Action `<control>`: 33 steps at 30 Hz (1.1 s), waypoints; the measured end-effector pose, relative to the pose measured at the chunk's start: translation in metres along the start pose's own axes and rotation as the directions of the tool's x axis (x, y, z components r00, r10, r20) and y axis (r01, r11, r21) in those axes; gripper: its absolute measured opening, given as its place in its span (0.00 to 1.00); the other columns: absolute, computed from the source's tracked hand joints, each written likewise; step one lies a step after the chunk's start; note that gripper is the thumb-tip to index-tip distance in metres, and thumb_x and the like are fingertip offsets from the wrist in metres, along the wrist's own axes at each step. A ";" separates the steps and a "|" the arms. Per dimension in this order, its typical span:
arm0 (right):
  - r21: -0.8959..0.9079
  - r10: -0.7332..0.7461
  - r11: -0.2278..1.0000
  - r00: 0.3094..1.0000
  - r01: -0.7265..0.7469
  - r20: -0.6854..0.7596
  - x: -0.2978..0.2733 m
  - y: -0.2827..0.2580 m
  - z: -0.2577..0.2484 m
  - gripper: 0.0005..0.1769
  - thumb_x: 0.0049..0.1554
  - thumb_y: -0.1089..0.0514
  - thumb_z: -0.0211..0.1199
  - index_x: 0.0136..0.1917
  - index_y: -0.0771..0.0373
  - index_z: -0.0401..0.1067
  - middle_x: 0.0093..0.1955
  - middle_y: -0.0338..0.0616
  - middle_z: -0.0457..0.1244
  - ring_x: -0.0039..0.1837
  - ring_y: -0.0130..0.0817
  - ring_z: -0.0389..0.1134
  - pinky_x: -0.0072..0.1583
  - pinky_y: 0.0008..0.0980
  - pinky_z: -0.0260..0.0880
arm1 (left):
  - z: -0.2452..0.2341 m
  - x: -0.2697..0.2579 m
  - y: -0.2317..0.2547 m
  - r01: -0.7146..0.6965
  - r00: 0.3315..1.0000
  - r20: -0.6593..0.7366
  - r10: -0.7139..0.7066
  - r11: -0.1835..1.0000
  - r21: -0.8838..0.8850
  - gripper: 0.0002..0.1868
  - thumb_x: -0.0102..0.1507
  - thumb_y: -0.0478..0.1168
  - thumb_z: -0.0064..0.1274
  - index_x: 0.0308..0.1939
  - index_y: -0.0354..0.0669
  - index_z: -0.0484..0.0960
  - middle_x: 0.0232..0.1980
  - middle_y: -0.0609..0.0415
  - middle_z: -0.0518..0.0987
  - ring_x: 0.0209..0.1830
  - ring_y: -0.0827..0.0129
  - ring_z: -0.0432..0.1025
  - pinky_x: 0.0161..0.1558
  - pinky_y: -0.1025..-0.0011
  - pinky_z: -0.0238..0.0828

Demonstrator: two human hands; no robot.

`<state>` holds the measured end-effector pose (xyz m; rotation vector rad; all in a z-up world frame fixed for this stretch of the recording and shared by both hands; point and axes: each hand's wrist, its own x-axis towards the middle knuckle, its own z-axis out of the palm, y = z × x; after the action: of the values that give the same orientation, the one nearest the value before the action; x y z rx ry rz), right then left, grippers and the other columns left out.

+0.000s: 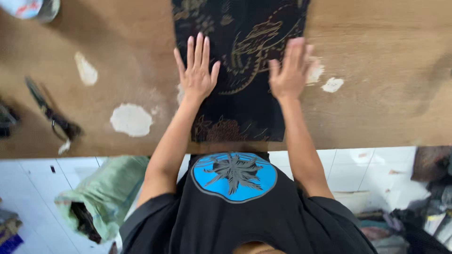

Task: The person folds a patterned fabric piece on a wooden table, aligning edges and smoothing the surface repeatedly. The person uses both hands to fold and press the fabric, occasionally adjusting its position on the table.

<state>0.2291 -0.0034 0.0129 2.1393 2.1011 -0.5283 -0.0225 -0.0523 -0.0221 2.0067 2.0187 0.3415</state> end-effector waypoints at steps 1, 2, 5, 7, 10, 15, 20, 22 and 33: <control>-0.011 0.018 1.000 0.998 -0.019 -0.066 -0.008 0.006 0.005 0.40 0.72 0.36 0.42 0.87 0.57 0.40 0.89 0.44 0.34 0.88 0.51 0.30 0.80 0.65 0.20 | 0.005 -0.012 -0.005 0.014 1.000 -0.011 -0.014 1.000 0.014 0.37 0.74 0.55 0.45 0.81 0.40 0.56 0.84 0.48 0.53 0.85 0.53 0.43 0.79 0.41 0.25; -0.022 0.046 0.999 0.990 -0.049 -0.133 -0.018 0.008 0.012 0.39 0.74 0.37 0.41 0.88 0.60 0.39 0.90 0.45 0.34 0.89 0.52 0.30 0.80 0.68 0.19 | 0.013 -0.020 -0.004 0.020 1.000 -0.018 -0.019 1.000 0.024 0.37 0.75 0.54 0.44 0.82 0.39 0.54 0.85 0.46 0.51 0.85 0.53 0.42 0.79 0.42 0.25; -0.039 -0.233 0.972 0.935 0.231 -0.266 -0.069 -0.015 0.040 0.40 0.74 0.35 0.44 0.88 0.58 0.40 0.89 0.48 0.31 0.88 0.52 0.26 0.82 0.64 0.18 | 0.022 -0.067 0.020 -0.116 0.993 0.051 0.110 0.981 0.156 0.36 0.75 0.53 0.43 0.84 0.46 0.53 0.87 0.52 0.48 0.87 0.58 0.39 0.82 0.45 0.22; -0.009 -0.303 0.953 0.953 0.303 0.028 -0.111 -0.027 0.052 0.40 0.70 0.34 0.41 0.86 0.54 0.42 0.89 0.39 0.34 0.89 0.46 0.27 0.81 0.63 0.17 | 0.017 -0.111 0.030 -0.223 0.972 0.091 0.216 0.972 0.079 0.37 0.74 0.56 0.41 0.83 0.48 0.53 0.86 0.56 0.48 0.87 0.61 0.38 0.81 0.44 0.21; -0.073 -0.046 0.996 0.994 0.053 0.100 -0.147 0.000 0.055 0.43 0.65 0.30 0.39 0.85 0.52 0.42 0.87 0.41 0.34 0.87 0.44 0.27 0.78 0.64 0.15 | 0.012 -0.161 0.013 0.073 0.980 0.186 -0.070 0.997 -0.010 0.38 0.71 0.57 0.40 0.81 0.47 0.54 0.84 0.51 0.49 0.84 0.59 0.40 0.77 0.43 0.23; -0.056 -0.001 0.998 0.971 -0.013 -0.238 -0.147 0.046 0.056 0.44 0.74 0.31 0.36 0.88 0.64 0.36 0.90 0.51 0.29 0.89 0.51 0.26 0.82 0.63 0.15 | 0.021 -0.177 -0.012 -0.018 0.997 -0.066 0.029 0.986 0.166 0.36 0.76 0.56 0.40 0.84 0.43 0.53 0.86 0.52 0.47 0.87 0.58 0.37 0.81 0.42 0.22; 0.055 -0.040 0.997 0.991 0.047 -0.125 -0.155 0.027 0.061 0.44 0.70 0.31 0.39 0.87 0.58 0.36 0.90 0.45 0.32 0.89 0.47 0.30 0.83 0.58 0.19 | 0.023 -0.168 -0.008 -0.027 0.999 -0.021 0.029 0.996 0.089 0.37 0.75 0.56 0.41 0.83 0.44 0.53 0.86 0.50 0.47 0.87 0.56 0.37 0.80 0.43 0.23; 0.044 -0.039 0.998 0.992 0.044 -0.119 -0.155 0.023 0.059 0.44 0.69 0.32 0.41 0.86 0.59 0.36 0.89 0.47 0.32 0.88 0.48 0.29 0.82 0.60 0.19 | 0.024 -0.168 -0.008 -0.007 1.000 -0.007 0.007 0.998 0.068 0.39 0.73 0.57 0.41 0.83 0.39 0.53 0.86 0.46 0.47 0.85 0.52 0.37 0.78 0.42 0.22; 0.268 0.347 0.922 0.903 -0.279 -0.254 -0.106 0.085 0.016 0.38 0.72 0.39 0.40 0.86 0.60 0.37 0.90 0.52 0.34 0.89 0.51 0.28 0.82 0.57 0.22 | 0.001 -0.155 -0.048 0.184 0.979 -0.117 -0.168 0.973 0.142 0.41 0.75 0.59 0.37 0.82 0.32 0.53 0.85 0.40 0.41 0.84 0.49 0.25 0.75 0.42 0.10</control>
<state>0.3116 -0.1126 0.0165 2.7788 1.8310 -0.4496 -0.0666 -0.2073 -0.0361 1.9108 2.3336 0.2661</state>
